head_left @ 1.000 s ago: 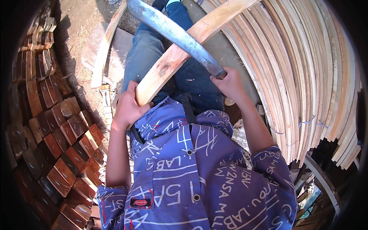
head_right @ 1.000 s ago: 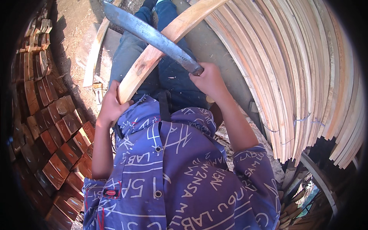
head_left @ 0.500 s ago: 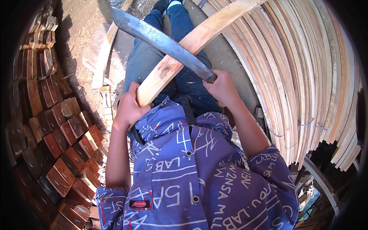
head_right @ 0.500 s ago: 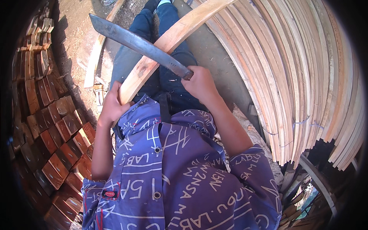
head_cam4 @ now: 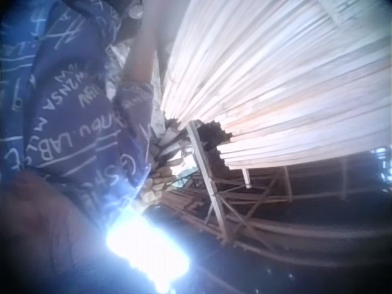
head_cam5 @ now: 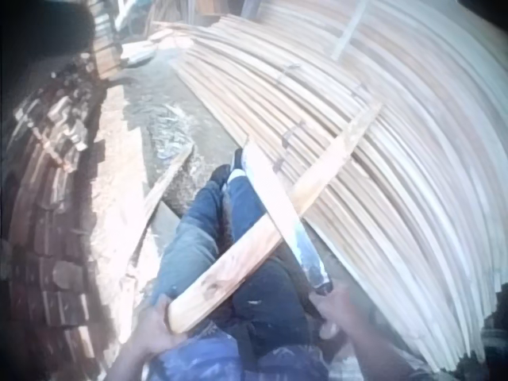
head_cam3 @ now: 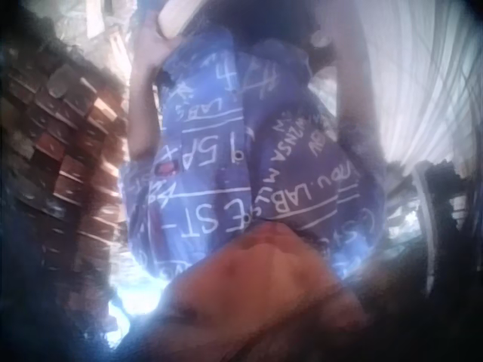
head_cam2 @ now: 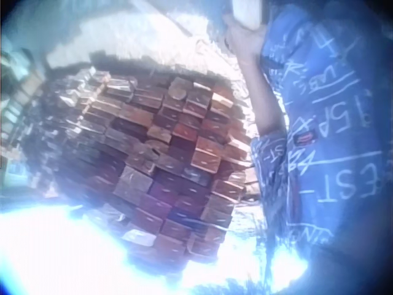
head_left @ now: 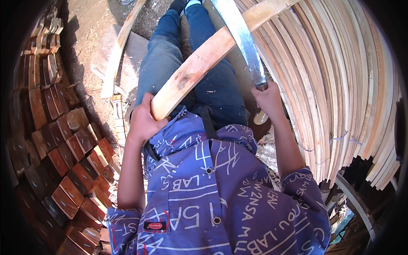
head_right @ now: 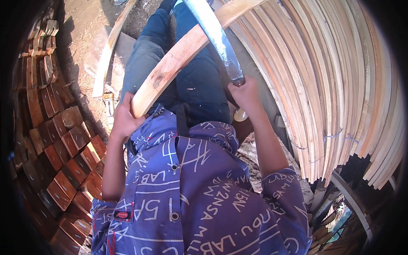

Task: The person uses a curved blade to shave and smooth a long wooden plank held between their legs. They repeatedly draw the blade along the wood's surface to remove thin shavings and refine its shape.

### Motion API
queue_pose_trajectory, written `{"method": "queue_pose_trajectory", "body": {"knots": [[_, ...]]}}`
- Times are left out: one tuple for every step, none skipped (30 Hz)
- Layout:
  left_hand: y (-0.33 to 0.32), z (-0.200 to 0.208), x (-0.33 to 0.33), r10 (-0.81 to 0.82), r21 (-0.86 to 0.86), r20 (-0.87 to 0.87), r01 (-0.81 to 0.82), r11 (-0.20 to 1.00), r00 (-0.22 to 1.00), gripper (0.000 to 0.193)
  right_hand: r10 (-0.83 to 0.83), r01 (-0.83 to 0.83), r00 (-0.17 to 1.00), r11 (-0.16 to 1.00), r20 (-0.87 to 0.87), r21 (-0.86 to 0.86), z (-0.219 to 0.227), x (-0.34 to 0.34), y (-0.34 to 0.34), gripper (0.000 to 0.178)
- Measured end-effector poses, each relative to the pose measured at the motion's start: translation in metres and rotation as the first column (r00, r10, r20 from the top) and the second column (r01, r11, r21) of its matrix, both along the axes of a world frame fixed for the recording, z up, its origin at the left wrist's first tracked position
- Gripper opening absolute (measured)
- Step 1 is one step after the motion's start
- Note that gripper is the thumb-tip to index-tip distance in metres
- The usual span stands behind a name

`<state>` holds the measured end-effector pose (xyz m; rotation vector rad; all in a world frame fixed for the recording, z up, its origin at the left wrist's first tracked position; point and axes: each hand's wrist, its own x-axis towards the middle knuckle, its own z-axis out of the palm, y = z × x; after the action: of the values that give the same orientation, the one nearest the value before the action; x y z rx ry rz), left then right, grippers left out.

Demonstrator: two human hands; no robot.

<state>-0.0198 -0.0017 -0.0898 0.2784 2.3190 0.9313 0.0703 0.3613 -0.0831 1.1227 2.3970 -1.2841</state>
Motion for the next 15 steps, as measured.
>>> {"method": "queue_pose_trajectory", "body": {"knots": [[-0.002,-0.003,-0.001,0.008,0.031,-0.002,-0.008,0.999,1.0,0.055,0.035,-0.034,0.999,0.999,-0.003,0.026,0.001,-0.003,0.009,0.017],[-0.001,-0.004,-0.001,0.018,0.061,-0.005,-0.018,0.998,1.0,0.056,0.04,-0.04,0.998,0.999,0.041,0.001,0.006,-0.006,0.016,0.017],[0.0,-0.005,-0.002,0.007,0.055,0.005,-0.007,0.998,1.0,0.055,-0.019,0.021,0.999,0.997,0.033,-0.073,0.006,-0.008,0.019,0.017],[0.001,-0.001,-0.005,-0.002,0.042,0.017,0.001,0.999,1.0,0.055,-0.077,0.081,0.997,0.985,0.031,-0.152,0.004,-0.009,0.018,0.017],[0.002,0.0,-0.007,-0.01,0.029,0.028,0.009,1.0,1.0,0.055,-0.133,0.137,0.991,0.963,0.035,-0.23,0.003,-0.011,0.016,0.017],[0.003,-0.001,-0.006,-0.008,0.014,0.033,0.008,1.0,0.999,0.055,-0.18,0.178,0.984,0.952,0.016,-0.25,-0.002,-0.008,0.006,0.02],[0.004,0.0,-0.007,-0.007,0.008,0.025,0.007,1.0,1.0,0.056,-0.128,0.13,0.991,0.972,0.023,-0.195,-0.004,-0.003,0.003,0.02],[0.006,0.0,-0.007,-0.007,0.003,0.018,0.007,1.0,1.0,0.056,-0.078,0.081,0.996,0.987,0.032,-0.139,-0.005,0.002,0.0,0.02],[0.006,0.0,-0.007,-0.008,-0.002,0.01,0.008,1.0,1.0,0.056,-0.029,0.033,0.999,0.996,0.045,-0.082,-0.006,0.007,-0.003,0.02],[0.005,-0.002,-0.005,-0.015,-0.013,0.013,0.015,1.0,1.0,0.055,0.176,-0.173,0.984,0.978,-0.014,0.117,-0.004,0.011,-0.003,0.022],[0.004,-0.001,-0.004,0.013,-0.004,0.047,-0.012,1.0,0.999,0.053,0.159,-0.16,0.987,0.985,0.02,0.062,-0.001,0.011,-0.001,0.02],[0.002,0.0,-0.003,0.039,0.005,0.083,-0.039,0.999,0.996,0.052,0.142,-0.142,0.988,0.99,0.054,0.008,0.003,0.008,0.001,0.019],[0.001,-0.001,-0.002,0.069,0.015,0.122,-0.071,0.997,0.99,0.05,0.131,-0.128,0.987,0.991,0.092,-0.043,0.008,0.004,0.003,0.017],[0.001,-0.003,0.0,0.1,0.048,0.15,-0.109,0.993,0.984,0.048,0.08,-0.073,0.994,0.993,0.08,-0.09,0.012,0.0,0.004,0.015],[0.002,-0.004,0.0,0.088,0.059,0.15,-0.098,0.993,0.985,0.048,0.03,-0.02,0.997,0.99,0.071,-0.137,0.015,-0.005,0.004,0.014]]}}
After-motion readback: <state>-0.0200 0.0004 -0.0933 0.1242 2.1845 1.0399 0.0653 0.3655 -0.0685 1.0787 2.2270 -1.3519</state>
